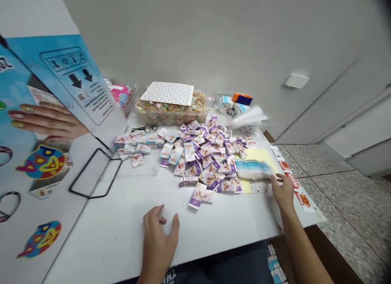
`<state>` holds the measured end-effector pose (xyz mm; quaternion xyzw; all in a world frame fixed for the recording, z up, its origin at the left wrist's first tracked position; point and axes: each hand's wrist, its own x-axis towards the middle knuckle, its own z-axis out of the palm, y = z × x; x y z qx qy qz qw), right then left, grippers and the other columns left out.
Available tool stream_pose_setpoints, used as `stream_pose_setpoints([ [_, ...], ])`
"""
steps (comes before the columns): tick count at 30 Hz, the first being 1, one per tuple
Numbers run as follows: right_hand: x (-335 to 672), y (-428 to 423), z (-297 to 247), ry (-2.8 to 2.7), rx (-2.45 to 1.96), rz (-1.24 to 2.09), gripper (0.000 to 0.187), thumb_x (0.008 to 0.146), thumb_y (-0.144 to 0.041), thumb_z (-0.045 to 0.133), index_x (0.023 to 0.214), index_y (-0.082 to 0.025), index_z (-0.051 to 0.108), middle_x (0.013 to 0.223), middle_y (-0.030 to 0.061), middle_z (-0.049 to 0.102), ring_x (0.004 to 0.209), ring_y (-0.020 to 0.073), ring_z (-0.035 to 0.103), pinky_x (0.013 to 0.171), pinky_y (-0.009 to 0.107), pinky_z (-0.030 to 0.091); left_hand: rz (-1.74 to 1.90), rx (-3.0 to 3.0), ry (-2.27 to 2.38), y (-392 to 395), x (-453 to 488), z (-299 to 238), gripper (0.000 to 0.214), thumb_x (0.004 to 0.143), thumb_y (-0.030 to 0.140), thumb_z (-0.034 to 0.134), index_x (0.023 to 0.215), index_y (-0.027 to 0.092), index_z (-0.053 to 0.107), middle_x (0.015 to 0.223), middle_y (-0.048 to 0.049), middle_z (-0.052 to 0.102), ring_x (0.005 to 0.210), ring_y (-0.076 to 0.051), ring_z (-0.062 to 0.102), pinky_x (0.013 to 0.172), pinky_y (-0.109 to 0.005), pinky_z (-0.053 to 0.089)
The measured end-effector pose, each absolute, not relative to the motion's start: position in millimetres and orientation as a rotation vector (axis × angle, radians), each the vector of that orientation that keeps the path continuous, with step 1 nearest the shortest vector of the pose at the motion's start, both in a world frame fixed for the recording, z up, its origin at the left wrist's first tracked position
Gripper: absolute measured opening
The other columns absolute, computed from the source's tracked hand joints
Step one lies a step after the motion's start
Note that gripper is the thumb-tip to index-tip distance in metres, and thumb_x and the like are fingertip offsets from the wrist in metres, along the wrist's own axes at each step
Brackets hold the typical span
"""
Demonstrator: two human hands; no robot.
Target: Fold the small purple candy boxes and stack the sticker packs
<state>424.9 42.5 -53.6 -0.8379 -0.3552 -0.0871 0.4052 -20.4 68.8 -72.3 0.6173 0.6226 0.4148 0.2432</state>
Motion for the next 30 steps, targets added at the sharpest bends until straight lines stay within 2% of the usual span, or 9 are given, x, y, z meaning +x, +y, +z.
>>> stream_pose_setpoints([
  [3,447.8,51.0,-64.7,-0.903,-2.157,-0.211,0.074,0.076,-0.073,0.050,0.103,-0.006,0.068,0.105,0.0260,0.068,0.100,0.0374,0.059,0.095,0.057,0.041,1.115,1.529,1.797,73.3,-18.2,-74.9,0.054,0.085,0.054,0.061,0.123,0.020,0.046,0.087,-0.0005,0.050,0.084,-0.026,0.058,0.082,-0.046,0.052],
  [5,454.3,53.8,-70.4,-0.911,-2.172,-0.172,0.072,0.076,-0.073,0.050,0.100,-0.008,0.071,0.103,0.0248,0.070,0.103,0.0382,0.057,0.098,0.057,0.038,1.077,1.530,1.809,78.3,-15.1,-72.1,0.052,0.084,0.055,0.059,0.121,0.021,0.046,0.086,0.0001,0.051,0.087,-0.027,0.059,0.081,-0.045,0.051],
  [11,458.8,50.6,-79.2,-0.852,-2.169,-0.090,0.064,0.077,-0.066,0.056,0.098,-0.008,0.075,0.102,0.0224,0.073,0.103,0.0375,0.060,0.095,0.051,0.043,1.023,1.574,1.826,80.8,-13.1,-69.4,0.051,0.084,0.056,0.059,0.119,0.022,0.047,0.089,-0.0004,0.052,0.090,-0.028,0.060,0.079,-0.043,0.050],
  [15,462.6,49.4,-81.1,-0.738,-2.194,-0.005,0.044,0.087,-0.054,0.063,0.095,-0.013,0.073,0.091,0.0103,0.074,0.089,0.0266,0.068,0.086,0.043,0.051,1.015,1.586,1.808,80.1,-15.5,-71.5,0.047,0.084,0.052,0.058,0.118,0.022,0.048,0.092,-0.0010,0.053,0.091,-0.027,0.060,0.078,-0.042,0.050],
  [18,467.6,51.8,-79.6,-0.676,-2.237,0.040,0.029,0.094,-0.043,0.065,0.099,-0.014,0.069,0.097,0.0040,0.071,0.090,0.0196,0.068,0.086,0.040,0.055,1.026,1.615,1.787,80.2,-16.8,-71.6,0.043,0.083,0.046,0.057,0.119,0.022,0.049,0.090,0.0001,0.051,0.086,-0.025,0.060,0.076,-0.042,0.050],
  [21,472.1,55.6,-75.1,-0.669,-2.278,0.077,0.026,0.096,-0.040,0.065,0.101,-0.014,0.068,0.100,0.0040,0.070,0.090,0.0186,0.068,0.084,0.039,0.056,1.041,1.614,1.788,79.0,-16.2,-69.2,0.040,0.083,0.039,0.056,0.118,0.021,0.050,0.089,0.0003,0.050,0.086,-0.025,0.060,0.078,-0.043,0.050],
  [25,474.6,58.1,-63.1,-0.730,-2.295,0.070,0.029,0.093,-0.043,0.066,0.091,-0.014,0.069,0.085,0.0013,0.071,0.078,0.0169,0.068,0.078,0.036,0.055,1.087,1.606,1.780,77.9,-14.7,-66.6,0.036,0.082,0.036,0.056,0.115,0.020,0.052,0.085,0.0005,0.049,0.088,-0.025,0.059,0.086,-0.045,0.049],
  [27,473.6,58.1,-53.6,-0.771,-2.285,0.004,0.037,0.092,-0.047,0.062,0.081,-0.013,0.071,0.075,0.0039,0.071,0.073,0.0209,0.067,0.074,0.036,0.052,1.099,1.606,1.771,79.2,-15.0,-66.9,0.035,0.083,0.036,0.056,0.114,0.020,0.052,0.086,0.0003,0.049,0.085,-0.025,0.059,0.085,-0.045,0.050],
  [30,465.6,56.8,-35.9,-0.827,-2.250,-0.188,0.051,0.092,-0.050,0.047,0.076,-0.010,0.073,0.071,0.0152,0.071,0.074,0.0304,0.065,0.073,0.042,0.046,1.135,1.602,1.754,80.9,-16.7,-66.7,0.034,0.084,0.036,0.057,0.113,0.019,0.054,0.088,-0.0006,0.050,0.081,-0.023,0.058,0.081,-0.042,0.051],
])
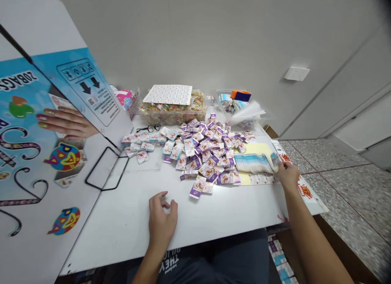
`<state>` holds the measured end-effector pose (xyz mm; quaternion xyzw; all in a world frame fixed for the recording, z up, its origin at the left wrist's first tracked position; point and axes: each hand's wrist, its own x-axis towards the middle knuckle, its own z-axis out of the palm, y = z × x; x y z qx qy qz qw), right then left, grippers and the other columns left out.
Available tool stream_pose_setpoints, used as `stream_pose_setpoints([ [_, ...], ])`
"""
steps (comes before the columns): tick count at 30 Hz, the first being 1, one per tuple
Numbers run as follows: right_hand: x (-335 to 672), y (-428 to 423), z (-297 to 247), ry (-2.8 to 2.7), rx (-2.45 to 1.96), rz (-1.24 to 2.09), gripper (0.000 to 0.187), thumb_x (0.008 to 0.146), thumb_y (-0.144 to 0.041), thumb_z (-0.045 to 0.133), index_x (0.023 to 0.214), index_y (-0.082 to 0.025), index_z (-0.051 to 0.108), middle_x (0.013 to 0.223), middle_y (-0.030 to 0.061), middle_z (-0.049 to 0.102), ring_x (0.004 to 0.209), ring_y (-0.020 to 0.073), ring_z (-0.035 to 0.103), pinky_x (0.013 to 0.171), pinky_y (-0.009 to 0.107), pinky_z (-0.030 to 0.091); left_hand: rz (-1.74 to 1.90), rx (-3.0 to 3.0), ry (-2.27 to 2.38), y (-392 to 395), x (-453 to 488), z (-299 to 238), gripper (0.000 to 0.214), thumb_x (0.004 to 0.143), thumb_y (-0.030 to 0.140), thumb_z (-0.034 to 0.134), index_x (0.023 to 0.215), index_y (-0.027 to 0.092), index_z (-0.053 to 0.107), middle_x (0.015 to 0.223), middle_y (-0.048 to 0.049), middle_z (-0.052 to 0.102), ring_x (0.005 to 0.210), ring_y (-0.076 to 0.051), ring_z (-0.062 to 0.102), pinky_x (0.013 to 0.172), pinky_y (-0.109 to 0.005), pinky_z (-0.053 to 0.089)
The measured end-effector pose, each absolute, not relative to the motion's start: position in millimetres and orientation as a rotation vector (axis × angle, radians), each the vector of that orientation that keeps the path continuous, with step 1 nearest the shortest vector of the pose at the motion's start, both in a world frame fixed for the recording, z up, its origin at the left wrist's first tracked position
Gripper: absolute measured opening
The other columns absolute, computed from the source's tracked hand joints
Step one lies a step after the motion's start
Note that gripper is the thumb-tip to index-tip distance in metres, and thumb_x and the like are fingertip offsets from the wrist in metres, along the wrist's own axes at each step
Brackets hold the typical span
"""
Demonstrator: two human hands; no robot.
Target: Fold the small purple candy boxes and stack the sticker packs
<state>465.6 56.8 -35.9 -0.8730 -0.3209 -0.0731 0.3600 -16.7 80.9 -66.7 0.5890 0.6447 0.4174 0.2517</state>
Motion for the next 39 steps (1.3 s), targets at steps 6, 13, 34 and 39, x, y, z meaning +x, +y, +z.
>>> stream_pose_setpoints([
  [6,374.9,27.6,-21.1,-1.134,-2.046,-0.428,0.040,0.096,-0.044,0.044,0.095,-0.014,0.071,0.092,0.0182,0.073,0.079,0.0265,0.065,0.076,0.039,0.048,1.329,1.660,1.469,48.0,-1.1,-55.9,0.021,0.092,0.037,0.056,0.102,0.019,0.061,0.101,-0.0082,0.061,0.078,-0.020,0.058,0.074,-0.036,0.050],
  [13,191.9,-44.2,-32.7,-2.034,-1.212,-0.335,0.028,0.087,-0.006,0.065,0.112,-0.018,0.066,0.094,0.0118,0.078,0.071,0.0227,0.068,0.057,0.035,0.052,0.853,0.958,0.725,17.1,40.3,-38.0,0.064,0.088,0.066,0.060,0.127,0.015,0.059,0.122,-0.0190,0.070,0.114,-0.032,0.067,0.103,-0.047,0.049],
  [34,177.9,-35.4,-18.8,-1.790,-1.451,0.734,0.040,0.089,-0.031,0.071,0.126,-0.026,0.057,0.155,0.0116,0.039,0.136,0.0309,0.040,0.100,0.043,0.054,0.818,0.532,0.778,4.1,42.6,-51.1,0.046,0.083,0.057,0.070,0.087,0.011,0.072,0.065,-0.0038,0.066,0.061,-0.016,0.060,0.060,-0.026,0.047],
  [39,184.0,-33.5,-21.4,-1.689,-1.473,0.794,0.005,0.094,-0.025,0.064,0.098,-0.024,0.061,0.143,0.0111,0.050,0.129,0.0264,0.051,0.098,0.038,0.055,0.727,0.830,0.697,12.3,33.5,-45.5,0.040,0.092,0.050,0.064,0.110,0.014,0.067,0.081,-0.0029,0.067,0.073,-0.015,0.060,0.068,-0.025,0.047],
])
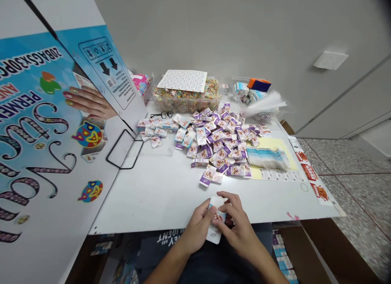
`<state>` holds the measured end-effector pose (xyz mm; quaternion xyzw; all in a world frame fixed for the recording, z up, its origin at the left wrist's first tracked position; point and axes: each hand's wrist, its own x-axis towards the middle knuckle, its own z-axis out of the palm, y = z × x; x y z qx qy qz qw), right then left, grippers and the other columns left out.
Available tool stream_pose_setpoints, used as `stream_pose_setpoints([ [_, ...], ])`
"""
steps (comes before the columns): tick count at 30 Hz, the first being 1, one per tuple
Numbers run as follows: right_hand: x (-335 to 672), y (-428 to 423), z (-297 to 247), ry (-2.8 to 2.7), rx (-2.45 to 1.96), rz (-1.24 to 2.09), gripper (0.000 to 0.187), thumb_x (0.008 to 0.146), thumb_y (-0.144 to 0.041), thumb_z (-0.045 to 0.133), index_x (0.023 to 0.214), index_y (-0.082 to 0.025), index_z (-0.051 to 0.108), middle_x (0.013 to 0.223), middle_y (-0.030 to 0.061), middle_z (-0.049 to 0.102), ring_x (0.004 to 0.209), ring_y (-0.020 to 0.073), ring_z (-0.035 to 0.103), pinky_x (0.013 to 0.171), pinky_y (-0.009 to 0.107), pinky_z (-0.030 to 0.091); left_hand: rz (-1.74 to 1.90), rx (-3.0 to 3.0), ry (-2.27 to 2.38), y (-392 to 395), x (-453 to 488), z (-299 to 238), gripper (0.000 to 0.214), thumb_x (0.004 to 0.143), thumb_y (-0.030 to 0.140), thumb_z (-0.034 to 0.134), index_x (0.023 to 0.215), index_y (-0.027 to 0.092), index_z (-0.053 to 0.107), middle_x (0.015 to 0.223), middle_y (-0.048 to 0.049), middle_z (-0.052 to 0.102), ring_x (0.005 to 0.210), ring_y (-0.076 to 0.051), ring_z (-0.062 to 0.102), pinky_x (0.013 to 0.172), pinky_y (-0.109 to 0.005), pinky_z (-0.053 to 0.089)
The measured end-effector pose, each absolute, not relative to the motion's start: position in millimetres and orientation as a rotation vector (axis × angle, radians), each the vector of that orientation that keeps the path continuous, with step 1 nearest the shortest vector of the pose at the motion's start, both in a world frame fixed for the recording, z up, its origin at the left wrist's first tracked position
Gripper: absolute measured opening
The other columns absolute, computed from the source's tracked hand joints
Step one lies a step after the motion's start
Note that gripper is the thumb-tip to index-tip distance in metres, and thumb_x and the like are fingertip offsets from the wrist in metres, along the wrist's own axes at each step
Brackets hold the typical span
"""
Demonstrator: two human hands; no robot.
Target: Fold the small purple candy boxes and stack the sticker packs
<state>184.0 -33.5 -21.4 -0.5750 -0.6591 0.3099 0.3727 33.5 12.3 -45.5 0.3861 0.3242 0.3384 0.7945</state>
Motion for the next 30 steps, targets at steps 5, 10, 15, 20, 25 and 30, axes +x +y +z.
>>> stream_pose_setpoints([
  [5,181.6,-37.5,-39.9,-1.731,-1.378,0.526,0.032,0.093,-0.018,0.064,0.124,-0.024,0.056,0.135,0.0142,0.058,0.124,0.0260,0.059,0.102,0.042,0.053,0.816,0.847,0.838,14.5,37.6,-48.1,0.038,0.087,0.052,0.069,0.085,0.014,0.064,0.068,0.0017,0.060,0.060,-0.011,0.053,0.057,-0.022,0.043],
  [10,179.7,-38.1,-50.1,-1.733,-1.335,0.364,0.053,0.092,-0.013,0.064,0.141,-0.023,0.047,0.127,0.0141,0.063,0.113,0.0259,0.063,0.096,0.044,0.056,0.921,0.451,0.830,10.4,44.5,-43.0,0.038,0.081,0.051,0.075,0.087,0.016,0.064,0.075,-0.0025,0.067,0.066,-0.016,0.062,0.064,-0.027,0.050],
  [15,175.6,-42.3,-55.4,-1.824,-1.319,0.160,0.062,0.091,-0.009,0.063,0.149,-0.024,0.045,0.141,0.0184,0.054,0.115,0.0293,0.057,0.089,0.047,0.056,0.883,0.277,0.787,10.9,38.8,-31.4,0.023,0.073,0.036,0.073,0.080,0.016,0.064,0.071,-0.0015,0.065,0.068,-0.017,0.062,0.065,-0.027,0.050],
  [20,164.3,-49.6,-63.7,-1.990,-1.326,0.117,0.068,0.090,-0.009,0.061,0.154,-0.018,0.039,0.157,0.0210,0.039,0.123,0.0325,0.051,0.096,0.050,0.052,0.818,0.389,0.839,15.4,32.7,-32.8,0.008,0.060,0.019,0.059,0.067,0.017,0.055,0.062,0.0027,0.054,0.054,-0.011,0.053,0.052,-0.022,0.043],
  [25,163.0,-46.5,-54.3,-1.793,-1.333,0.506,0.022,0.091,-0.016,0.063,0.111,-0.022,0.065,0.147,0.0143,0.050,0.129,0.0297,0.048,0.101,0.047,0.050,0.594,0.533,0.755,21.4,32.7,-40.1,0.025,0.063,0.022,0.051,0.086,0.018,0.058,0.065,0.0023,0.057,0.045,-0.014,0.055,0.042,-0.023,0.038],
  [30,166.5,-36.3,-51.0,-1.299,-1.391,0.719,0.020,0.093,-0.026,0.064,0.075,-0.021,0.057,0.093,0.0063,0.070,0.088,0.0205,0.066,0.075,0.032,0.057,0.653,0.704,0.755,19.9,30.6,-35.2,0.019,0.086,0.036,0.062,0.089,0.018,0.058,0.077,0.0009,0.059,0.069,-0.013,0.057,0.066,-0.023,0.047],
])
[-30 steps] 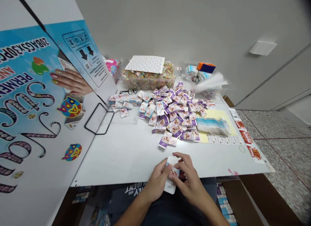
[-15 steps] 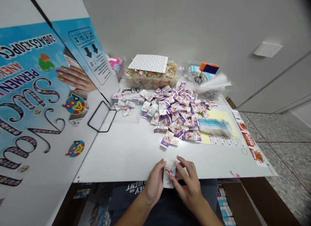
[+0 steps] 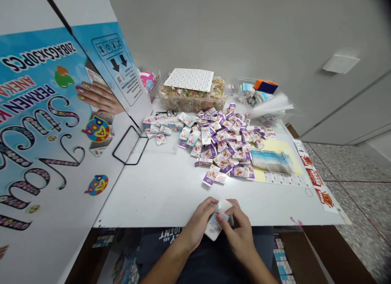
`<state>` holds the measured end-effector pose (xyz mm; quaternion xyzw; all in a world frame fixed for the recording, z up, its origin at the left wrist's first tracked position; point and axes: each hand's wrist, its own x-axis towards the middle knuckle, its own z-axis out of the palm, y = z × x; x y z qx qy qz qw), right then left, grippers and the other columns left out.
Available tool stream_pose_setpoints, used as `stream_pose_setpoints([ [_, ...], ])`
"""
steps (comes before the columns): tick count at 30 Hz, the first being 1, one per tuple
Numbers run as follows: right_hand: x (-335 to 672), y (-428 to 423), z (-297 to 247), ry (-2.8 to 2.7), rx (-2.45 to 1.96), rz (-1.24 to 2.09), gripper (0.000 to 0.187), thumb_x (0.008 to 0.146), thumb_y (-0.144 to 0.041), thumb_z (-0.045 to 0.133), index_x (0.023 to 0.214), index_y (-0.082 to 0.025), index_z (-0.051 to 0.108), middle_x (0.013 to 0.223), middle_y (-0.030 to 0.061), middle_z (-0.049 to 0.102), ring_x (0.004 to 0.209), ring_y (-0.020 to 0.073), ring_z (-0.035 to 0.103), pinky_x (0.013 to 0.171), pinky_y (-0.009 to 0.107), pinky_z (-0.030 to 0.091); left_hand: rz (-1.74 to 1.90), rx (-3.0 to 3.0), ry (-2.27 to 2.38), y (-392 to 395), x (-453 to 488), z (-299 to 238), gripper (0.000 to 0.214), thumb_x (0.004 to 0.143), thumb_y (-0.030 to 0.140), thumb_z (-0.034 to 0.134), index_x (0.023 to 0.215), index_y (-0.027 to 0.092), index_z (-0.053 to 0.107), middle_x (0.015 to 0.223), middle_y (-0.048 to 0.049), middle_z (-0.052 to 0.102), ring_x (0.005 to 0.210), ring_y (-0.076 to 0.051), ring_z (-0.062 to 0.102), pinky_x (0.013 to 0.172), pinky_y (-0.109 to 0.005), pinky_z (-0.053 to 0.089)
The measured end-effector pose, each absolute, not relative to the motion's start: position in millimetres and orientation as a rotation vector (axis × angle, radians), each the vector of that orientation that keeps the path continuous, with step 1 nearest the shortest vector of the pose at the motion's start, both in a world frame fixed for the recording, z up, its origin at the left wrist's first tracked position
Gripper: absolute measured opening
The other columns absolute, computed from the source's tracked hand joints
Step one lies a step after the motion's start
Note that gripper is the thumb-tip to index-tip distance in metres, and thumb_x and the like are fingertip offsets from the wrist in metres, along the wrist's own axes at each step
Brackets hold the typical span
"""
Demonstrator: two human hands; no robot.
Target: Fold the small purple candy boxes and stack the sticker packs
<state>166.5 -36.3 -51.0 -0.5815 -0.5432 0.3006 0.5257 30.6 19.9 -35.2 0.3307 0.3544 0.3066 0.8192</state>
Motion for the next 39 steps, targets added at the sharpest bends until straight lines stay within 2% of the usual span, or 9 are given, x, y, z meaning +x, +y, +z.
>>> stream_pose_setpoints([
  [2,168.7,-35.0,-55.5,-1.112,-1.470,0.689,0.016,0.092,-0.031,0.067,0.081,-0.020,0.062,0.079,0.0029,0.069,0.071,0.0174,0.065,0.062,0.027,0.056,0.597,0.893,0.711,18.1,28.2,-30.3,0.027,0.093,0.044,0.059,0.104,0.019,0.059,0.089,-0.0025,0.064,0.081,-0.017,0.060,0.074,-0.026,0.049],
  [4,171.7,-35.9,-61.7,-1.057,-1.533,0.610,0.020,0.092,-0.032,0.068,0.106,-0.018,0.067,0.085,0.0046,0.073,0.069,0.0179,0.068,0.059,0.027,0.057,0.572,1.072,0.702,16.7,26.6,-27.2,0.029,0.097,0.045,0.055,0.110,0.020,0.059,0.099,-0.0053,0.066,0.090,-0.019,0.061,0.080,-0.029,0.050],
  [8,179.7,-38.8,-70.1,-1.384,-1.477,0.459,0.047,0.095,-0.020,0.061,0.141,-0.024,0.056,0.119,0.0108,0.074,0.095,0.0234,0.073,0.078,0.037,0.063,0.655,1.256,0.830,15.9,27.3,-30.9,0.028,0.101,0.044,0.048,0.101,0.020,0.062,0.089,-0.0043,0.068,0.082,-0.019,0.061,0.078,-0.029,0.047],
  [13,182.5,-37.7,-61.8,-1.580,-1.323,0.441,0.042,0.097,-0.016,0.055,0.136,-0.028,0.064,0.128,0.0091,0.072,0.113,0.0269,0.070,0.095,0.045,0.059,0.649,1.296,0.902,14.4,26.2,-39.3,0.025,0.101,0.044,0.046,0.104,0.021,0.056,0.096,-0.0054,0.067,0.087,-0.020,0.062,0.079,-0.029,0.047],
  [17,178.7,-34.0,-50.5,-1.217,-1.427,0.765,0.023,0.097,-0.030,0.061,0.113,-0.025,0.077,0.108,0.0075,0.079,0.095,0.0242,0.075,0.084,0.037,0.062,0.577,1.399,0.938,14.1,20.4,-33.7,0.022,0.102,0.041,0.046,0.113,0.023,0.049,0.106,-0.0061,0.065,0.096,-0.022,0.059,0.088,-0.032,0.043],
  [25,174.4,-24.3,-43.1,-0.778,-1.333,1.036,0.025,0.086,-0.045,0.074,0.089,-0.020,0.073,0.077,0.0019,0.072,0.070,0.0181,0.065,0.064,0.028,0.054,0.541,1.460,0.872,18.0,15.6,-14.1,0.020,0.103,0.038,0.043,0.112,0.022,0.050,0.099,-0.0056,0.065,0.088,-0.022,0.060,0.080,-0.031,0.041],
  [30,167.8,-31.6,-31.7,-1.058,-1.440,0.890,0.030,0.098,-0.040,0.058,0.113,-0.022,0.077,0.104,0.0076,0.076,0.094,0.0243,0.068,0.081,0.036,0.057,0.652,1.407,0.861,17.2,17.0,-14.0,0.022,0.102,0.038,0.046,0.117,0.023,0.052,0.100,-0.0054,0.067,0.087,-0.021,0.061,0.079,-0.030,0.043],
  [35,166.7,-33.1,-31.6,-1.428,-1.404,0.537,0.037,0.100,-0.020,0.051,0.133,-0.027,0.066,0.099,0.0074,0.073,0.087,0.0220,0.065,0.074,0.037,0.057,0.703,1.386,0.842,19.1,15.4,-17.5,0.024,0.101,0.038,0.049,0.118,0.021,0.057,0.102,-0.0063,0.068,0.088,-0.021,0.062,0.081,-0.029,0.044],
  [39,174.7,-29.4,-35.4,-1.700,-1.363,0.297,0.047,0.095,-0.011,0.056,0.139,-0.029,0.061,0.118,0.0119,0.069,0.093,0.0249,0.064,0.080,0.044,0.057,0.700,1.391,0.854,21.5,11.9,-19.9,0.025,0.102,0.039,0.046,0.113,0.021,0.059,0.095,-0.0041,0.068,0.083,-0.019,0.061,0.077,-0.027,0.045],
])
